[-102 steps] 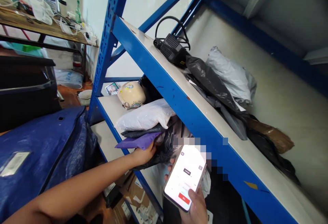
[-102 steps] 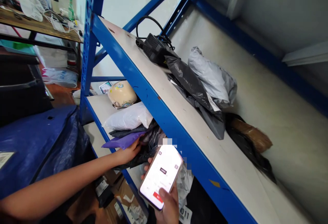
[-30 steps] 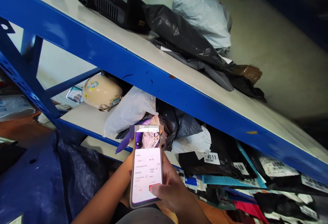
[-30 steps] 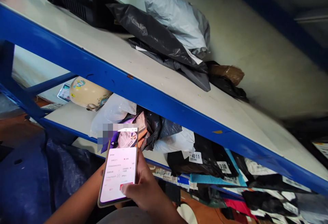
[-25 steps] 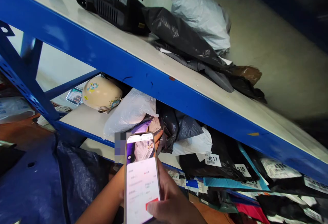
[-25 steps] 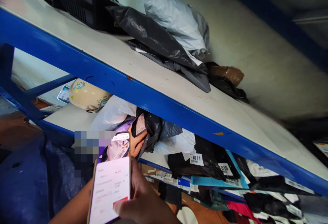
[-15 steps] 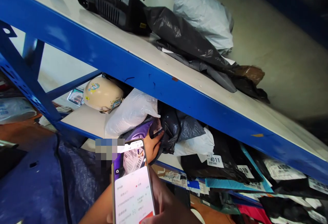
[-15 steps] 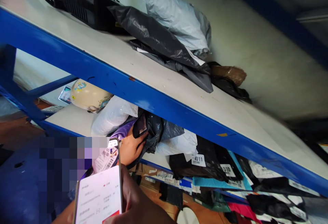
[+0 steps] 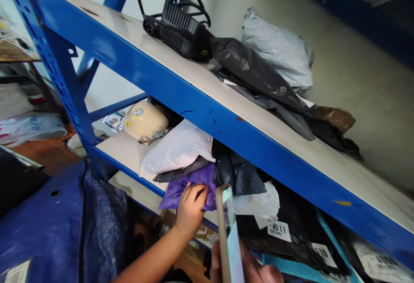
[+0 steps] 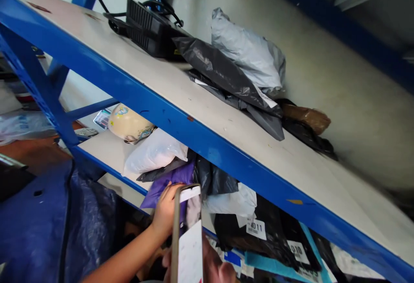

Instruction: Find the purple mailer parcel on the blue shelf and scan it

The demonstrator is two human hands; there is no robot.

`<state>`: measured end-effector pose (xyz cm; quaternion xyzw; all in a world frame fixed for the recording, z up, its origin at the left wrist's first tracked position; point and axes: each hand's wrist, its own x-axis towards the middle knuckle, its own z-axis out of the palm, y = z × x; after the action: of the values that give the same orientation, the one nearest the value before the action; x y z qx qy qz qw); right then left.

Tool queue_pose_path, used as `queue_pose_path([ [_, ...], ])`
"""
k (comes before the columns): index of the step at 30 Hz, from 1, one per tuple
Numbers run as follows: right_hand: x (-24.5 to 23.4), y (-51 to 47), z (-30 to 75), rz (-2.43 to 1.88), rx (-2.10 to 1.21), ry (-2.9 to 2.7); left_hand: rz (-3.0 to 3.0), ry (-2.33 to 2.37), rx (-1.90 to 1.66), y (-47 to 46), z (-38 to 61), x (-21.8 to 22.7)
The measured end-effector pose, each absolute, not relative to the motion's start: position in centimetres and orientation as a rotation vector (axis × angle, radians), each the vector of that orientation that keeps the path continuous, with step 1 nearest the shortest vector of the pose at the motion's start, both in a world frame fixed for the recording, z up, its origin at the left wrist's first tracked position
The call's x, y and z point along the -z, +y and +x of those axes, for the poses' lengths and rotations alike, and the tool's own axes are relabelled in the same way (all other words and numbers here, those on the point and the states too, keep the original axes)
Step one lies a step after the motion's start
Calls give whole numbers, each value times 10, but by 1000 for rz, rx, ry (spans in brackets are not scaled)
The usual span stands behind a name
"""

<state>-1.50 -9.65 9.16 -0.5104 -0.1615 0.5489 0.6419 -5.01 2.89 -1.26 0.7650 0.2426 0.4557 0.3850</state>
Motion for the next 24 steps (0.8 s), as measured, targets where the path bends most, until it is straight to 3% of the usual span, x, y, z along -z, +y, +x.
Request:
queue_pose_path([
  [5,-106,-105,-6,-1179,-1209,-278,1973,400,-898,41,-55,7],
  [14,-108,-90,-9,-1192,-1383,-255,2029,838,-937,77,-40,9],
  [20,-110,-86,-3,-984,-1477,-201,2071,422,-520,69,-64,14],
  [24,-114,-102,19,-1031,-1404,-247,2198,316,-552,67,-80,9],
])
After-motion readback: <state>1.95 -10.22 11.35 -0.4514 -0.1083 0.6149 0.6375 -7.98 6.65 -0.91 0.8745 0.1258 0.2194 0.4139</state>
